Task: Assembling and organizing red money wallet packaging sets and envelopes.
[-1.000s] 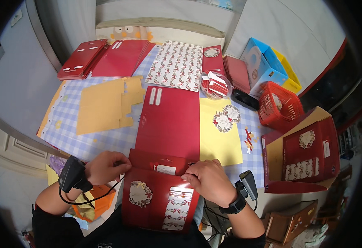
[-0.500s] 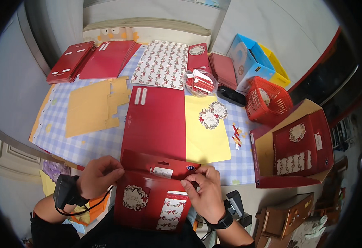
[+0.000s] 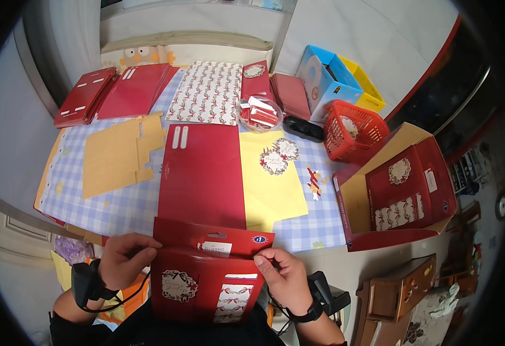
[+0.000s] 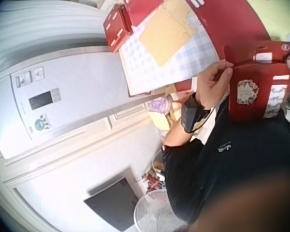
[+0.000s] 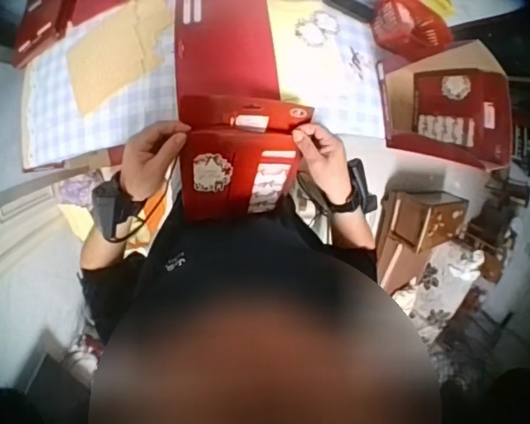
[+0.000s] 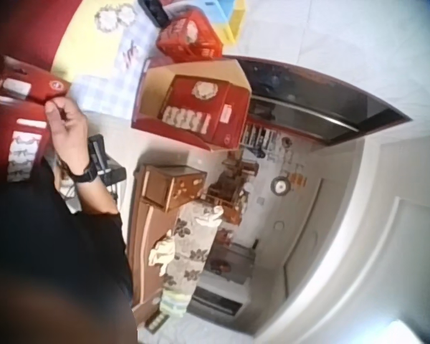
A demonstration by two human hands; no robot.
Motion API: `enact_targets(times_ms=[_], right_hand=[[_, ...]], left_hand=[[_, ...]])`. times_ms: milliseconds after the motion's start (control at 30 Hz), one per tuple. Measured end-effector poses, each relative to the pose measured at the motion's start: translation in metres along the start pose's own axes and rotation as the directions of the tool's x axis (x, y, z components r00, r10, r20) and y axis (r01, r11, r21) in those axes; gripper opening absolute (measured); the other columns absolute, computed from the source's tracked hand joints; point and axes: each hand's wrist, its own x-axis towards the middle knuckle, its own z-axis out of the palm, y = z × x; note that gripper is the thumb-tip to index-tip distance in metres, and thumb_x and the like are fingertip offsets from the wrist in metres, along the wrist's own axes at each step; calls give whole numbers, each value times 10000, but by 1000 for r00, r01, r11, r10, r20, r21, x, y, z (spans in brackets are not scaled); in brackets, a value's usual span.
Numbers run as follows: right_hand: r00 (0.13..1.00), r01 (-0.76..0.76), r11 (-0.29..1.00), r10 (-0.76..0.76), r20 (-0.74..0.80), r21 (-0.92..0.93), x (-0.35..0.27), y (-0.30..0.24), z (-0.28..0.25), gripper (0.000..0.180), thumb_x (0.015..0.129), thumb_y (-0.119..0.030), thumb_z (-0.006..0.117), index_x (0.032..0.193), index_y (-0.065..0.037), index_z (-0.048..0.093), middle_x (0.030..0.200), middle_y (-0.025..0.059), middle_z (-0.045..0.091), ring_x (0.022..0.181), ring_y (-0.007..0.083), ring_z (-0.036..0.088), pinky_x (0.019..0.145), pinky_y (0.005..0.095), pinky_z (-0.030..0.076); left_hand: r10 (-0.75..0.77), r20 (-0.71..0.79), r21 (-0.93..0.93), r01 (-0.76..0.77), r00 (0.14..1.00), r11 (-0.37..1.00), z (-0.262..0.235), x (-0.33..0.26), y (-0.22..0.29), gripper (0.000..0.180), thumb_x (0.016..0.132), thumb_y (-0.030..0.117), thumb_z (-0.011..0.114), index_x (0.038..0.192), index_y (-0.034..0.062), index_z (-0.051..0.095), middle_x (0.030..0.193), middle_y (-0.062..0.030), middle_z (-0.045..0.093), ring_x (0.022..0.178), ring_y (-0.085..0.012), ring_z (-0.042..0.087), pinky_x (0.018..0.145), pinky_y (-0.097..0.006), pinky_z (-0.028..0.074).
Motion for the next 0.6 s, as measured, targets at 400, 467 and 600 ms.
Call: enact_targets(times_ms=[400,467,600], right_hand=[[993,92,995,-87,80,-50,-14,-20,8,79,870,-62,631,879,13,610,754,-9,589,697,28,491,624,185,415],[995,78,997,-80,60,29,-15,-23,13,75,870,-63,631,876,9,610,755,-11,590,697,29,492,627,185,417],[996,74,997,-75,55,18,-16,-21,16,76,875,-67,626,869,7,612,746,-13,592,692,33,496,628,187,420]], left_hand=[[90,252,172,-137,963,976,-13,1,19,191,886,143,602,1023,15,640,834,-119,646,779,-194,621,689,-301,479],[59,279,197,-117,959,973,-13,3,27,190,892,148,593,1018,14,641,839,-121,649,792,-199,623,694,-303,478],[84,329,174,-148,941,974,-13,9,14,168,877,119,613,988,4,664,794,-102,675,711,-152,630,661,-266,480]])
